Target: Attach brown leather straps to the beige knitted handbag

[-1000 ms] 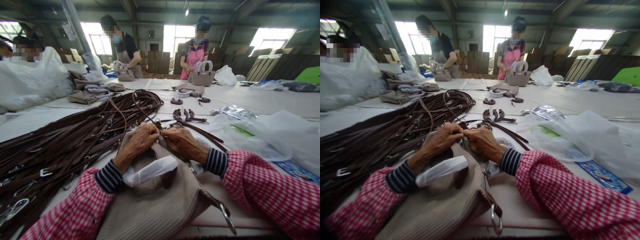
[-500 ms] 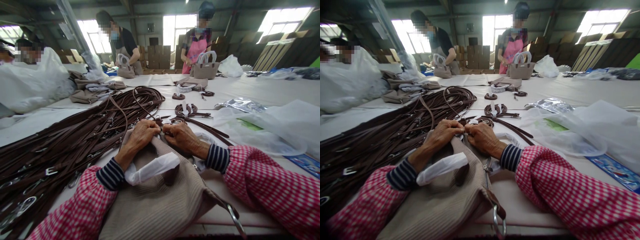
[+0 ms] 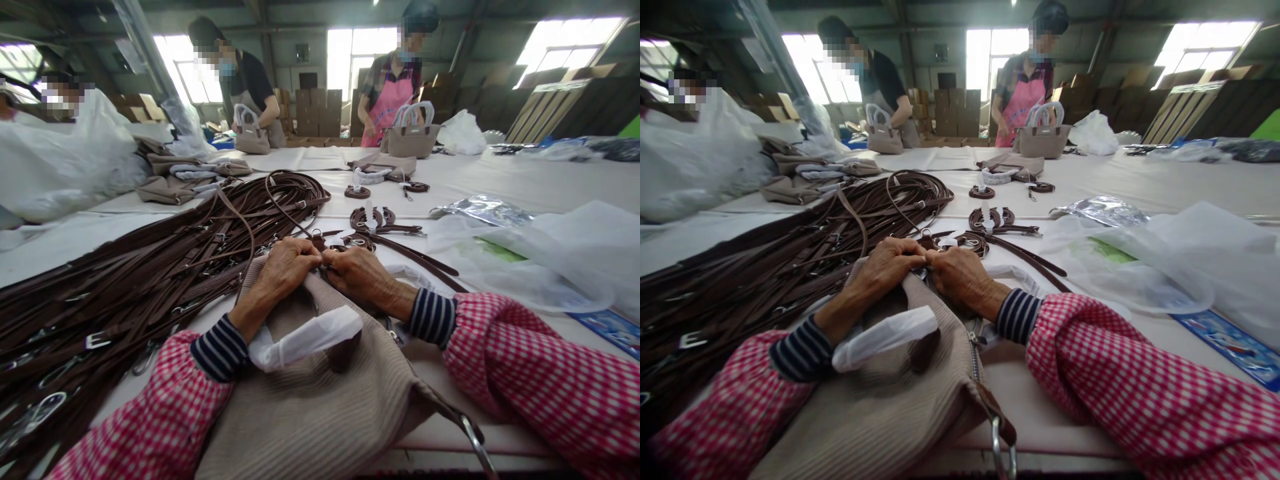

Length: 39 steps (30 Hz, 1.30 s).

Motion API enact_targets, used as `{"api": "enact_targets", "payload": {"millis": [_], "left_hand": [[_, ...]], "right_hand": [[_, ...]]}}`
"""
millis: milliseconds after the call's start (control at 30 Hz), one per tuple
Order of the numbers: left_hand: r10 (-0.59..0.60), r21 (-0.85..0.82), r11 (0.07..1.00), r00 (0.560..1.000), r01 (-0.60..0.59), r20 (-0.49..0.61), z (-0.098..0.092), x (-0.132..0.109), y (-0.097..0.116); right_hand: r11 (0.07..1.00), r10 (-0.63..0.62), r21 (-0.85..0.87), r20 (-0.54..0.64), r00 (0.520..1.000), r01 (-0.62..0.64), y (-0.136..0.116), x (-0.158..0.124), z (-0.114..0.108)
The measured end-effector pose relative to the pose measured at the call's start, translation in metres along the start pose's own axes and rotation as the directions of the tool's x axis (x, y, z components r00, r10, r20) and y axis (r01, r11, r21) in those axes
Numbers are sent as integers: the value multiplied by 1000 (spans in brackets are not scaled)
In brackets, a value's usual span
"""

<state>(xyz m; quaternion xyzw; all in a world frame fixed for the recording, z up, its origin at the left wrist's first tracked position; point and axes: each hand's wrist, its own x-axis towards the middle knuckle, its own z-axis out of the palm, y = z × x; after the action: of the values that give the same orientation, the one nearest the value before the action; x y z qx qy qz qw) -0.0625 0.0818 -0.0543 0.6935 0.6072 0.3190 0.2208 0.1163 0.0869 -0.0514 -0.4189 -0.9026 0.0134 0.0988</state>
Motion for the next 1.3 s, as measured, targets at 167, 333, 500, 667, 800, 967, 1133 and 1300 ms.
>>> {"api": "enact_targets", "payload": {"millis": [167,333,500,667,800,967,1133,1300], "left_hand": [[58,-28,998,997,-56,52,-2,1,-2],[120,68,989,982,-131,145,-7,2,-2],[132,163,974,981,-155,140,-9,2,-4],[148,159,972,976,-174,161,-10,0,-6],[203,138,963,960,-231,193,-11,-1,-7],[182,312,923,969,-227,168,-12,-12,-4],[199,503,827,967,-251,157,-11,-24,12],[126,573,783,963,-243,236,-13,-14,22]], "right_hand": [[995,-5,101,-11,1000,6,4,6,0],[978,63,200,23,998,-66,2,10,0],[972,88,218,11,996,-89,-1,7,4],[964,84,255,-26,996,-74,1,7,13],[931,34,366,-130,991,16,6,5,25],[840,59,536,-255,965,90,11,-1,39],[769,70,626,-283,957,129,14,-3,43],[826,56,554,-261,964,102,17,1,45]]}}
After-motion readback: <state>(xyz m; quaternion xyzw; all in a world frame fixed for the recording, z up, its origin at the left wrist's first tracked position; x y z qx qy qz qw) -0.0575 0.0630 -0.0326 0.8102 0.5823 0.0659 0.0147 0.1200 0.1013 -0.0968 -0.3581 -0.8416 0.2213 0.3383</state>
